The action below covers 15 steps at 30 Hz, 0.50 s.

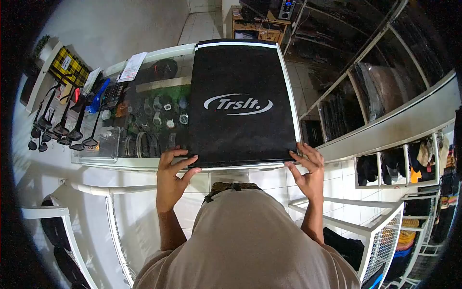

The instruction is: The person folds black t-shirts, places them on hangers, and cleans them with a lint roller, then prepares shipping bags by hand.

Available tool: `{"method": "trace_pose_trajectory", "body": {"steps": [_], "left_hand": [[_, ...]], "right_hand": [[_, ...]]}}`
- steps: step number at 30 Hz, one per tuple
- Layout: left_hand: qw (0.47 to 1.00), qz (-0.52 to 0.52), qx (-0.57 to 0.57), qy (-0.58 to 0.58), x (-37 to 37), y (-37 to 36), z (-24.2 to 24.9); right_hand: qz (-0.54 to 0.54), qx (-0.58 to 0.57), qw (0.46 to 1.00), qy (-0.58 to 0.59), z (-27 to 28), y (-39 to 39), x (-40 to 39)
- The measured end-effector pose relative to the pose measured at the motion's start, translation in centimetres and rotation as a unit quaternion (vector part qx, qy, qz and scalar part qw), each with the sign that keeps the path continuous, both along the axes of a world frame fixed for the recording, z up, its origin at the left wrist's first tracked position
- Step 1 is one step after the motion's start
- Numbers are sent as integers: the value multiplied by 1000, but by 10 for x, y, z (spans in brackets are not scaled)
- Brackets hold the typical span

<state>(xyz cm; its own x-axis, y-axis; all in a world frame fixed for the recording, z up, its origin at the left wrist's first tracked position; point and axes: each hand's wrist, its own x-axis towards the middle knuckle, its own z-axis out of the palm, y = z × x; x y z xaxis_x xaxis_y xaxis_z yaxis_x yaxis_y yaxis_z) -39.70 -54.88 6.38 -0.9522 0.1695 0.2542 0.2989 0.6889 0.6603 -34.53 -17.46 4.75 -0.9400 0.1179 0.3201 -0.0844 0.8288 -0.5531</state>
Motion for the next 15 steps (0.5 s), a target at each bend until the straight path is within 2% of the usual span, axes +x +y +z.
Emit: {"method": "trace_pose_trajectory", "body": {"steps": [15], "left_hand": [[1000,-10,13,24,0,-4,-4]], "right_hand": [[-1,-33,999,43,-10,1,-1]]}}
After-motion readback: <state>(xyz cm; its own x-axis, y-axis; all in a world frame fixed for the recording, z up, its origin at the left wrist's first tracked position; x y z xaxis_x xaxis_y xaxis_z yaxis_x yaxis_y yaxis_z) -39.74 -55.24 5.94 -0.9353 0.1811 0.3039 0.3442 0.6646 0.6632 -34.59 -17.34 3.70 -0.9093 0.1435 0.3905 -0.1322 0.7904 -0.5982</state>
